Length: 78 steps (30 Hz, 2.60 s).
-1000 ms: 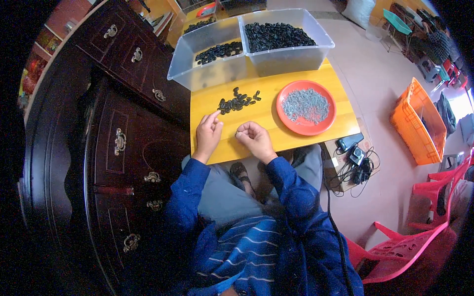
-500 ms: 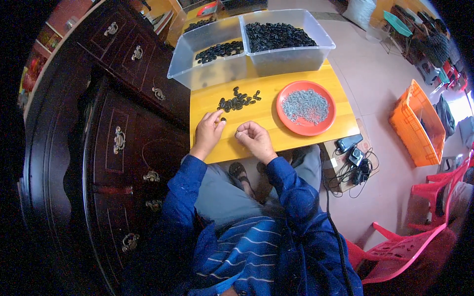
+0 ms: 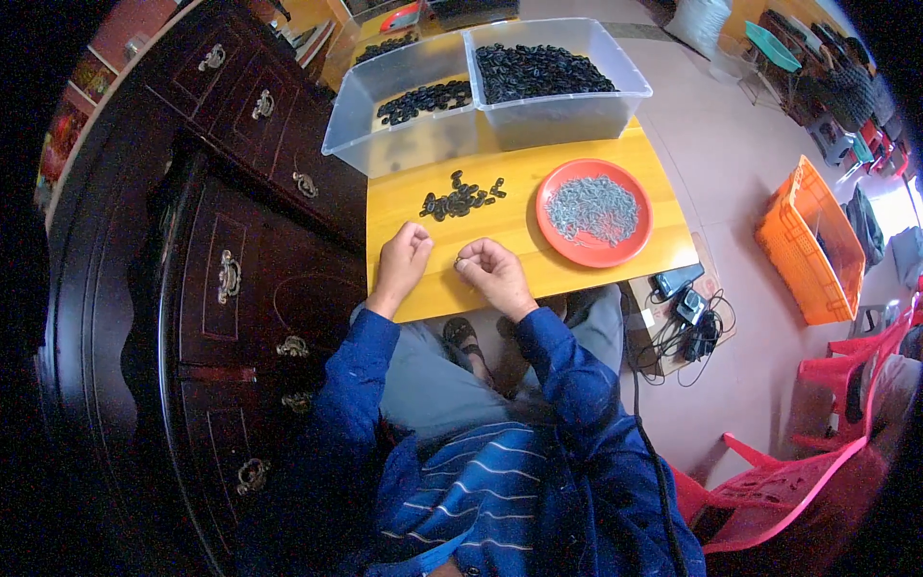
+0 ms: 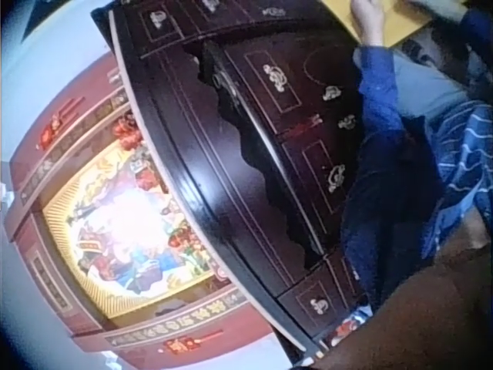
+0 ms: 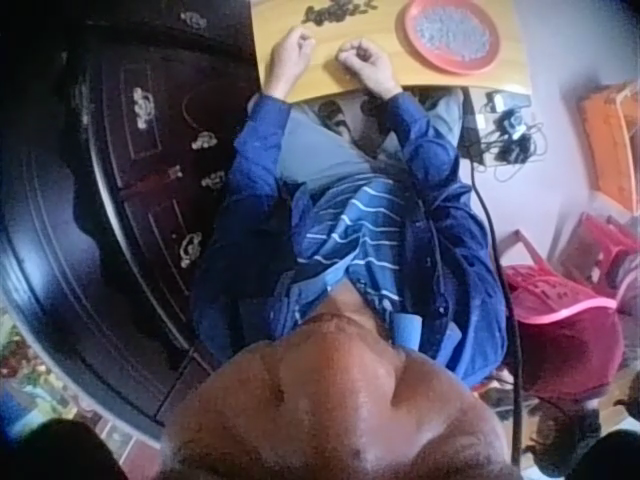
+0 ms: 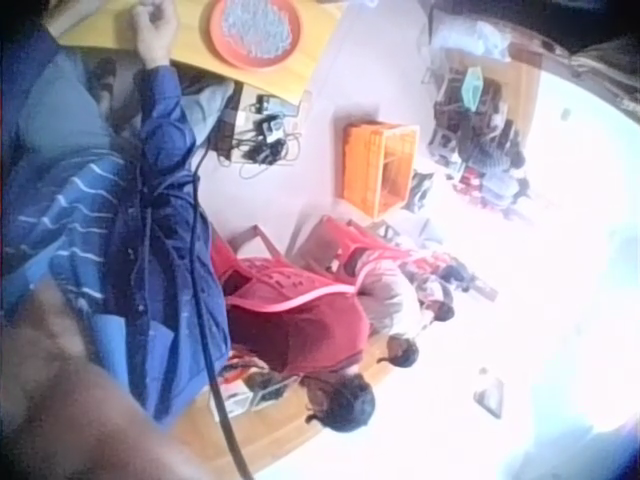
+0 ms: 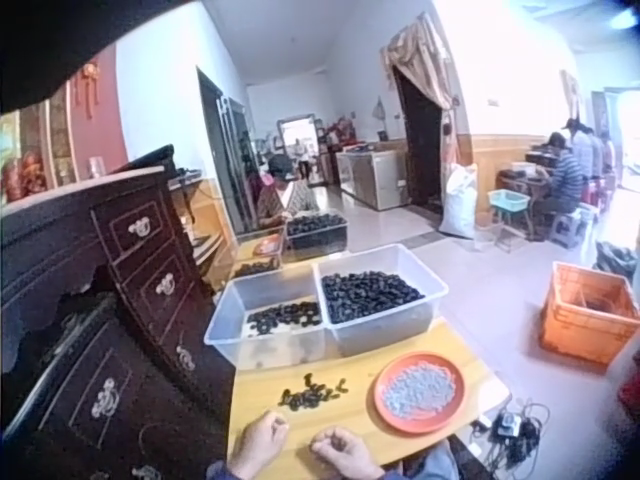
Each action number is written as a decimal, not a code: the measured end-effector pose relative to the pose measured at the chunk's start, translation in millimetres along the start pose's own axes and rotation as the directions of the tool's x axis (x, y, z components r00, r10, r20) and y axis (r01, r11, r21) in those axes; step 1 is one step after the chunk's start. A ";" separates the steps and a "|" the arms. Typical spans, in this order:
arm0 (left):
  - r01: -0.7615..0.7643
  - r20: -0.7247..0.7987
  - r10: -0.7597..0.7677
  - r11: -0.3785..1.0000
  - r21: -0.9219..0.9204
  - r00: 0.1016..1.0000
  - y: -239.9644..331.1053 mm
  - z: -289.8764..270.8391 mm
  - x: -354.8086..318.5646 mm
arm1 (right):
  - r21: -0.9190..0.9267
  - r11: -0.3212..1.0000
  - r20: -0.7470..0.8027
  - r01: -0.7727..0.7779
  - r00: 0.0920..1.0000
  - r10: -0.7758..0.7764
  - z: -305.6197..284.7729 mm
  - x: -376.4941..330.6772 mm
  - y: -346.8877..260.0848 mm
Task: The person assembles components by fitting metal pins into black plastic pieces by hand and sorts small parts on the table and plate.
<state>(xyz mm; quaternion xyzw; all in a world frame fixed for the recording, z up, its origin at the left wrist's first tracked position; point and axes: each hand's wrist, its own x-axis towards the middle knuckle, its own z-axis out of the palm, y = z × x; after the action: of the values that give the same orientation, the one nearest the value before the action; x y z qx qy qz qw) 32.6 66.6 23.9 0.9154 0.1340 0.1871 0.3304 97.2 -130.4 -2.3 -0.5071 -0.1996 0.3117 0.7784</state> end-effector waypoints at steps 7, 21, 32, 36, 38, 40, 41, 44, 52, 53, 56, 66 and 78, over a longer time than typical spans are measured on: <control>0.165 0.061 -0.154 0.862 -0.479 0.986 -5.5 -0.3 -28.3 | 0.002 1.000 -0.002 0.021 1.000 -0.021 6.2 -1.1 3.3; 0.289 0.203 -0.208 0.634 -0.717 0.957 7.8 -0.6 -40.6 | -0.031 0.998 -0.007 0.052 0.999 -0.053 -1.4 0.6 9.5; 0.228 0.171 -0.151 0.619 -0.751 0.974 15.1 6.1 -54.4 | 0.001 1.000 0.017 0.012 1.000 -0.012 3.1 -8.4 1.6; 0.225 0.178 -0.137 0.621 -0.751 0.974 5.3 11.9 -53.9 | -0.005 1.000 0.018 0.015 1.000 -0.015 0.1 -7.1 4.8; 0.226 0.173 -0.145 0.629 -0.744 0.974 13.9 10.3 -50.1 | -0.014 1.000 0.006 0.020 1.000 -0.020 -5.0 -2.8 9.6; 0.153 0.104 -0.115 0.604 -0.782 0.988 13.6 9.8 -49.1 | 0.002 0.999 0.015 0.050 0.999 -0.050 2.5 -1.1 1.1; 0.149 0.107 -0.105 0.629 -0.763 0.989 9.7 9.1 -48.8 | 0.004 0.999 0.018 0.032 0.999 -0.032 4.7 0.4 -1.0; 0.154 0.119 -0.098 0.655 -0.740 0.988 6.1 11.7 -49.8 | -0.015 1.000 0.009 -0.001 1.000 0.002 4.6 0.4 -0.3; 0.143 0.114 -0.087 0.672 -0.727 0.990 5.5 15.1 -57.4 | -0.075 0.997 0.007 -0.007 1.000 0.008 7.4 -4.3 1.2; 0.138 0.114 -0.079 0.667 -0.732 0.990 7.0 14.8 -57.7 | -0.077 0.997 0.006 -0.008 1.000 0.008 7.3 -4.5 1.2; 0.119 0.102 -0.065 0.663 -0.739 0.993 8.6 14.5 -57.8 | -0.071 0.997 0.001 -0.011 1.000 0.011 6.8 -3.6 3.0; 0.110 0.098 -0.054 0.635 -0.765 0.994 6.6 15.4 -57.8 | -0.157 0.988 0.003 -0.005 1.000 0.006 10.2 -1.3 2.6; 0.089 0.088 -0.037 0.692 -0.716 0.995 9.2 14.6 -57.9 | -0.169 0.986 0.020 -0.003 1.000 0.006 10.0 -1.2 5.3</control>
<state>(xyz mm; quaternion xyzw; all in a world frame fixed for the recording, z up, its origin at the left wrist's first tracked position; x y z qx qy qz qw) -11.7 30.2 4.9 0.7140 0.0705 0.1824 0.6723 88.6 -123.0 -3.0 -0.5685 -0.2319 0.3006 0.7299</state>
